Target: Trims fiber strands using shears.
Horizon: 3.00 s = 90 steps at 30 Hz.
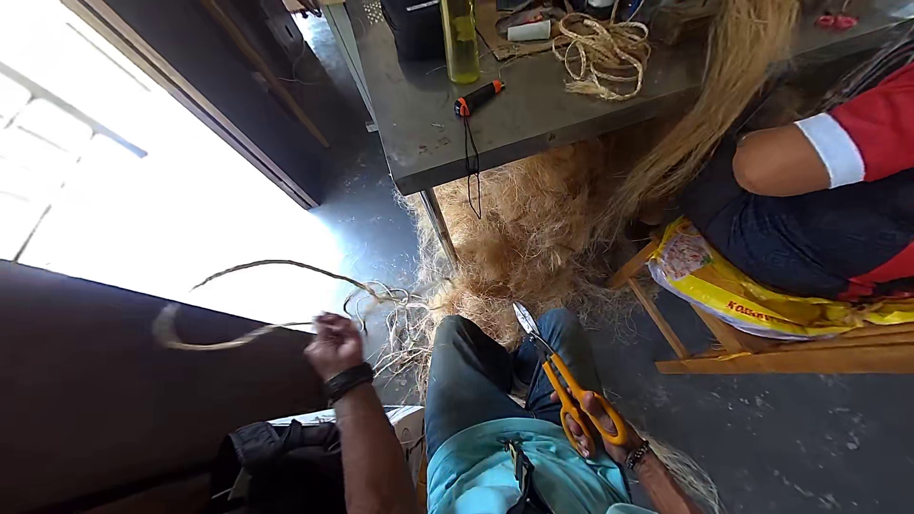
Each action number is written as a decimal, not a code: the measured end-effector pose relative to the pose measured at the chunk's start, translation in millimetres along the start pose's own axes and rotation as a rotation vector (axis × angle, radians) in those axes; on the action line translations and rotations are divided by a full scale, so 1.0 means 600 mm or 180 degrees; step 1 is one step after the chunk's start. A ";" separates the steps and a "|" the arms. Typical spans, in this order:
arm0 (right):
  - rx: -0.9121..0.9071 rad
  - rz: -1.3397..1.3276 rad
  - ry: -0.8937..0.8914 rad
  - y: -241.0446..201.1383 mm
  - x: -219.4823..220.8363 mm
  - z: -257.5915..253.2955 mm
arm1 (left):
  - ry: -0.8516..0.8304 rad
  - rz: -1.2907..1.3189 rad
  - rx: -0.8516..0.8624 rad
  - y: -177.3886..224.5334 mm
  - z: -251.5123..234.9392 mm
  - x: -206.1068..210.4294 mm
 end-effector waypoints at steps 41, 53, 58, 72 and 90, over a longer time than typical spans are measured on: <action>-0.2087 0.3502 0.0585 -0.167 0.117 0.041 | -0.0095 -0.0775 -0.1068 -0.131 0.162 0.139; -0.2664 0.4633 0.0879 -0.191 0.141 0.062 | -0.0672 -0.0902 -0.1424 -0.178 0.208 0.140; -0.2679 0.4633 0.0968 -0.194 0.135 0.065 | -0.0888 -0.1012 -0.1421 -0.185 0.214 0.137; -0.2570 0.4311 0.1074 -0.200 0.116 0.071 | -0.0904 -0.0809 -0.2022 -0.215 0.228 0.148; -0.2343 0.3587 0.0751 -0.187 0.101 0.088 | -0.2265 0.0292 -0.2042 -0.236 0.246 0.202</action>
Point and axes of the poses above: each hand's wrist, its own z-axis away from the middle knuckle, its own x-axis out of the palm, y = z × x, the point moved 8 cm from there along -z, towards the middle knuckle, and after that the axes turned 7 degrees about y, right-handed, at the moved point
